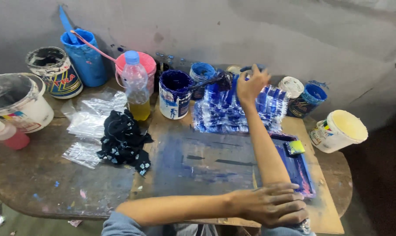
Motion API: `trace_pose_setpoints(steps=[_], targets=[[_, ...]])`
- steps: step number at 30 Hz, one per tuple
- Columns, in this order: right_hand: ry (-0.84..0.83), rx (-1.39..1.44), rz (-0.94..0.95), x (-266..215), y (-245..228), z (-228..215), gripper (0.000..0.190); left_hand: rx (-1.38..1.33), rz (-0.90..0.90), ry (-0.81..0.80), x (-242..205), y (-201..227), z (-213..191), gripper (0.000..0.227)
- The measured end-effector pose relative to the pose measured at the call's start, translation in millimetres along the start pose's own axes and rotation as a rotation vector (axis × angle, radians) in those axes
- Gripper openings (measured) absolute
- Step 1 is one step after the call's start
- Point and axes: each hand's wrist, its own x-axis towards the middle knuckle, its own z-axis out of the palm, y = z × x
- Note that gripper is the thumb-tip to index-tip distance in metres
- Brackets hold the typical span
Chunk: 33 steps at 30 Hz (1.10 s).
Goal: The person uses a yellow sponge to apply blue paint from a rectangular tray onto clear plastic sheets. They repeatedly dip the sponge into the paint, spread it evenly, and press it onto the plastic sheets, stacking the painted sheets on the table. At the end, they use a brush to scoop more blue paint from a can into the tray.
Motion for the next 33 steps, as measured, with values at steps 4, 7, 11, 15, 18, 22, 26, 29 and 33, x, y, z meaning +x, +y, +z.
trace_pose_setpoints(steps=[4,7,11,15,18,22,26,29,33], targets=[[0.025,0.325,-0.004,7.1,-27.1,12.9,0.019,-0.047,-0.071,-0.054,-16.0,17.0,-10.4,0.034],[-0.175,0.709,0.402,14.5,-48.9,9.2,0.019,-0.075,-0.146,-0.057,-28.1,27.5,-7.7,0.018],[-0.32,0.998,0.65,19.6,-71.9,1.2,0.02,-0.206,-0.321,-0.027,-34.5,48.8,-6.0,0.023],[-0.304,1.152,0.693,26.0,-55.9,20.9,0.021,0.521,-0.186,-0.588,-4.1,63.6,-67.5,0.052],[-0.453,1.107,0.68,24.8,-81.2,-25.6,0.018,0.642,0.06,-0.822,-18.8,37.0,-72.4,0.08],[-0.713,1.014,0.382,13.2,-101.6,-83.9,0.033,-0.293,-0.495,-0.463,-71.1,-29.2,-126.1,0.106],[-0.669,0.541,-0.236,-11.5,-106.4,-110.2,0.033,0.322,-0.864,0.122,-163.5,-114.3,-178.0,0.113],[-0.604,0.46,-0.333,-20.1,-106.1,-113.5,0.027,0.373,-1.113,0.217,-195.8,-135.3,-196.6,0.121],[-0.627,0.473,-0.266,-22.1,-102.9,-111.0,0.021,0.097,-1.224,0.308,-227.0,-169.7,-197.1,0.142]])
